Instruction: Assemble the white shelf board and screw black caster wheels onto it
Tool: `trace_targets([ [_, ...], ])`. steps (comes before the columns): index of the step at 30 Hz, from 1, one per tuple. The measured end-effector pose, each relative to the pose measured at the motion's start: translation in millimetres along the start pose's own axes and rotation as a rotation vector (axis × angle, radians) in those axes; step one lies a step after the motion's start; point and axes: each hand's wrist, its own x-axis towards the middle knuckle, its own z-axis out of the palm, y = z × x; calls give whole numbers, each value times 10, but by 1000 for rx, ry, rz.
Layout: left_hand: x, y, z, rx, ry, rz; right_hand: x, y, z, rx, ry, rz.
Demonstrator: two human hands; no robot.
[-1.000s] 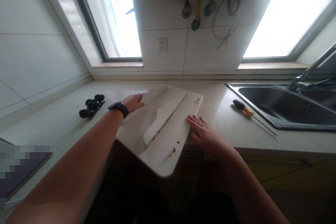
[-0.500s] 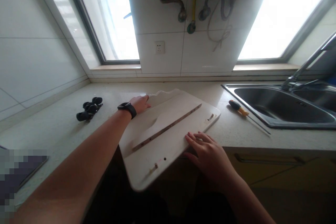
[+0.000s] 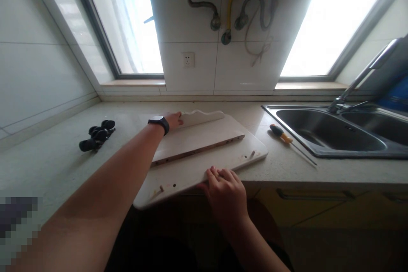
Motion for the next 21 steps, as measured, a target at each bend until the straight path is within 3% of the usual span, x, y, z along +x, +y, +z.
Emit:
trace_targets([
  [5, -180, -148, -156, 2, -42, 99, 53, 65, 5, 75, -8, -6],
  [11, -1025, -382, -77, -57, 109, 252, 270, 356, -167, 182, -128, -61],
  [14, -1465, -498, 98, 16, 131, 206, 404, 787, -256, 197, 3, 53],
  [17, -1745, -600, 306, 109, 77, 147, 476, 1408, -237, 150, 136, 278],
  [19, -1827, -655, 413, 126, 25, 166, 473, 1804, -169, 119, 33, 392],
  [21, -1844, -700, 470, 97, 4, 160, 434, 2093, -87, 131, -117, 344],
])
